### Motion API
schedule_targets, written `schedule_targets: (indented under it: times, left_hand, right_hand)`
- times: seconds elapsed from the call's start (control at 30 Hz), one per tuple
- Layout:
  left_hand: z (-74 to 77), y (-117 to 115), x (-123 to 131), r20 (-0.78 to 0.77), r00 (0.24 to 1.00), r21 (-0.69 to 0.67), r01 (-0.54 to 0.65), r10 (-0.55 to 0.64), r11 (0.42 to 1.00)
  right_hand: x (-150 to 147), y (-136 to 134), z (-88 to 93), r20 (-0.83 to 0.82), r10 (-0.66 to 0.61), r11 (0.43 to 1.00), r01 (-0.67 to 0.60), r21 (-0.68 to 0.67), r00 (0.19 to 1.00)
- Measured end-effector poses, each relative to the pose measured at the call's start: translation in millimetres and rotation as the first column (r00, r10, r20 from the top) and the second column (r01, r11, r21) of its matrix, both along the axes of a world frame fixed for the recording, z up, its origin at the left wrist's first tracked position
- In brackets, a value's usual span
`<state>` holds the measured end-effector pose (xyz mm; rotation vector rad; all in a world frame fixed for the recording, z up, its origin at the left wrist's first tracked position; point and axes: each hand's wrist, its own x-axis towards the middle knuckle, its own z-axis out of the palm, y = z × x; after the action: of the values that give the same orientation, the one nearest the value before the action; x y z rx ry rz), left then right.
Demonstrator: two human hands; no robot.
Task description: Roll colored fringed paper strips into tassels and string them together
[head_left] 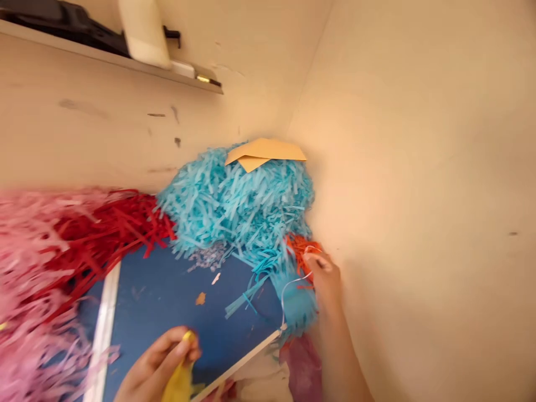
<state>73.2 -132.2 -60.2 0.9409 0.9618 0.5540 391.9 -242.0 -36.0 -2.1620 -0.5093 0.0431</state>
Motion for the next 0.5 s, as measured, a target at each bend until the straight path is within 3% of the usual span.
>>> schedule_targets:
  times: [0.03,0.07,0.13,0.17,0.3,0.43,0.5]
  left_hand:
    - [8.6,-6.1,8.8,0.090,0.996,-0.085,-0.007,0.015,0.996]
    - [15.8,-11.6,17.0,0.163,0.986,-0.147,0.004,0.020,0.989]
    - [24.1,-19.1,29.0,0.261,0.965,-0.218,0.045,0.014,0.975]
    - [25.3,-21.1,31.8,0.285,0.958,-0.227,0.065,0.003,0.972]
    - [20.5,-20.7,23.2,0.275,0.957,-0.086,0.121,-0.094,0.989]
    - [15.3,-16.9,5.6,0.180,0.967,0.007,0.184,-0.182,0.983]
    - [12.8,-16.2,-0.1,0.148,0.967,0.027,0.206,-0.208,0.978]
  right_hand:
    - [-30.7,8.1,0.8,-0.052,0.246,0.964,-0.238,0.118,0.968]
    - [-61.5,15.4,0.9,-0.091,0.451,0.878,-0.424,0.222,0.888]
    - [-115.2,26.9,-0.8,-0.153,0.665,0.723,-0.579,0.376,0.731]
    - [-135.4,31.5,-2.5,-0.177,0.704,0.686,-0.596,0.417,0.688]
    - [-168.0,47.3,-11.1,-0.345,0.716,0.685,-0.518,0.512,0.607]
    - [-160.9,62.8,-9.1,-0.584,0.759,0.644,-0.207,0.736,0.287]
    - [-154.7,68.8,-3.0,-0.611,0.771,0.631,-0.079,0.772,0.180]
